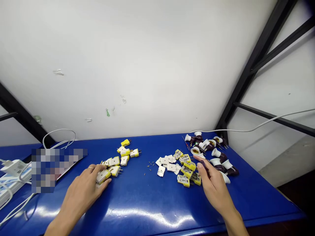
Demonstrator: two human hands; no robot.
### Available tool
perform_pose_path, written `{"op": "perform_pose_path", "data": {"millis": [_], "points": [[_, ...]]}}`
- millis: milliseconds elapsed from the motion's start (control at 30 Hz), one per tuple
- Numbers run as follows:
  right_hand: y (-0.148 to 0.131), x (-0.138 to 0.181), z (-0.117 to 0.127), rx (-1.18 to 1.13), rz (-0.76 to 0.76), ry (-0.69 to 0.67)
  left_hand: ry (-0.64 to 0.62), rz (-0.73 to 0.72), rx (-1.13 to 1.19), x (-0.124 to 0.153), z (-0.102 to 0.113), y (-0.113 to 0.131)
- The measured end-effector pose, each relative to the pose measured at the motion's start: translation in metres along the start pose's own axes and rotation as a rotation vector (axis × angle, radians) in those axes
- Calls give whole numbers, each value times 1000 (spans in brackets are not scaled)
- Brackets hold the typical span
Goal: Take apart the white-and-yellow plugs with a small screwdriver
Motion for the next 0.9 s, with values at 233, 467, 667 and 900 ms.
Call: {"op": "perform_pose_path", "data": {"millis": [233,467,667,900], "points": [[-3,3,-2,-209,-12,103,71,5,319,12,4,-10],[-31,10,-35,-493,25,78,-15,-262,743,59,3,88],[-55,18,-68,-470,135,-168,-338,-296,750,75,-36,154],[-58,22,-78,-267,252,-274,-373,-329,773,76,-32,168]]}}
Point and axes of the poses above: each hand's wrist, its own x-axis away from the middle knuckle, its own z-axis out of the back of the hand, y = z × x, the point moved 6 cm from there along -x, towards the middle knuckle, and after that the axes turned 12 degrees about z, right-handed, at the moved point
